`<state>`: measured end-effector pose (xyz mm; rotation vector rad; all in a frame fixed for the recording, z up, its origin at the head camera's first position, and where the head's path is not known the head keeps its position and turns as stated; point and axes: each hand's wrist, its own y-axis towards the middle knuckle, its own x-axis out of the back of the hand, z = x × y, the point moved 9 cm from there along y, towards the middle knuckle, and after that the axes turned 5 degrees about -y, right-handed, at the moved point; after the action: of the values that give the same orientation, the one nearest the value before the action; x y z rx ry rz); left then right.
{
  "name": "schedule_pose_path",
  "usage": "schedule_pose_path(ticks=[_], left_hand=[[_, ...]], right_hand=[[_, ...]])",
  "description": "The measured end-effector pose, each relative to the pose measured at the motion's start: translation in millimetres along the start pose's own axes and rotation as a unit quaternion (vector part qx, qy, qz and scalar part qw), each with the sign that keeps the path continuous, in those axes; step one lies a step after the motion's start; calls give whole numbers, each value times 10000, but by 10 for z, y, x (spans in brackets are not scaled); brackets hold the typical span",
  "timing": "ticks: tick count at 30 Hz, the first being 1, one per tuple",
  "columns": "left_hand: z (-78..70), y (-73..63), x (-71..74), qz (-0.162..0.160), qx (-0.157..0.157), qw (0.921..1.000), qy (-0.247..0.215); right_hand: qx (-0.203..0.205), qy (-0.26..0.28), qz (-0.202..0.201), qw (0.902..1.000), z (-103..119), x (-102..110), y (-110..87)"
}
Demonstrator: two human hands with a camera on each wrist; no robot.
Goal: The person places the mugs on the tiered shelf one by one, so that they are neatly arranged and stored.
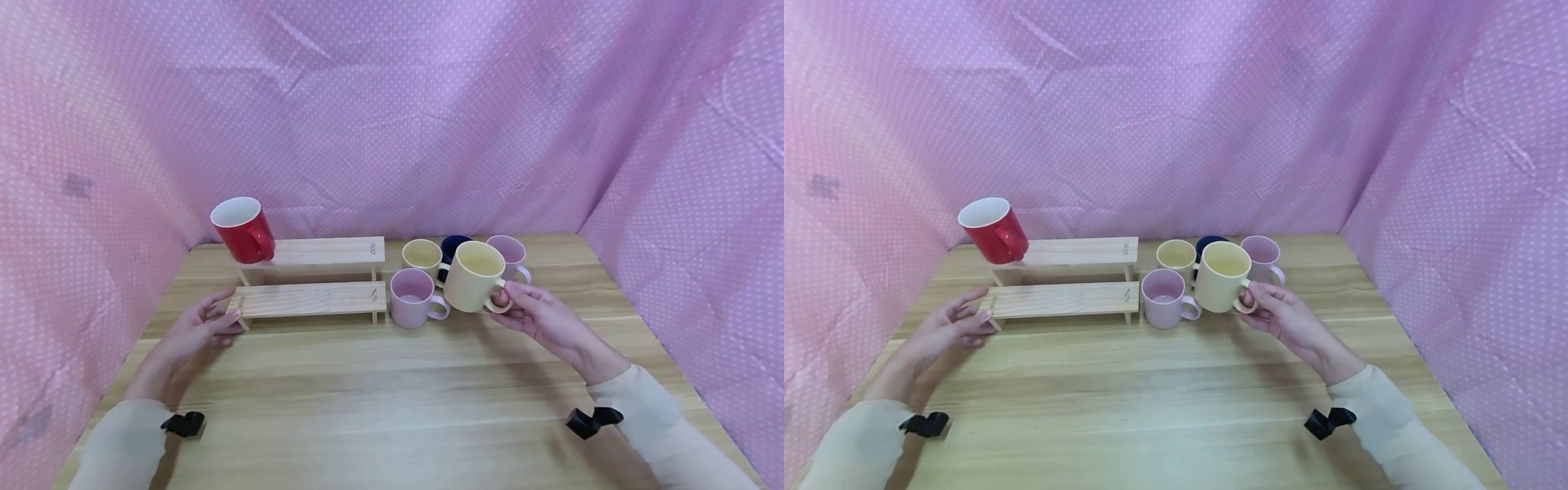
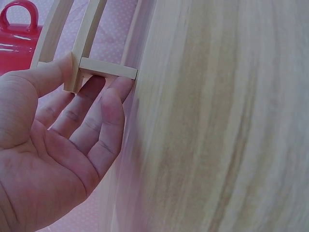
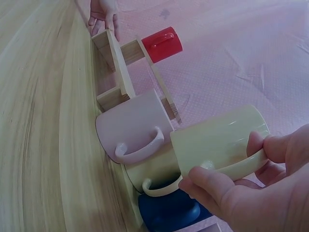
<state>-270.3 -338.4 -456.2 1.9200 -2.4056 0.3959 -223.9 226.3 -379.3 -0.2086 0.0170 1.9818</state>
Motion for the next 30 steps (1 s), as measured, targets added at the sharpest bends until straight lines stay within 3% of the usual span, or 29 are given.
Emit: schedule_pose_path(ticks=[11,18,30], left_hand=[[-38,42,-11,16,-45,10000,-21],[-75,48,-15,62,-58,10000,-4],[-1,28,16,40,37,10000,20]], right_hand=[[109,-159,133,9997,162,-137,127],[-17,-27,104,9999,256,-372,369],[-188,128,190,9996,347,-850,792]])
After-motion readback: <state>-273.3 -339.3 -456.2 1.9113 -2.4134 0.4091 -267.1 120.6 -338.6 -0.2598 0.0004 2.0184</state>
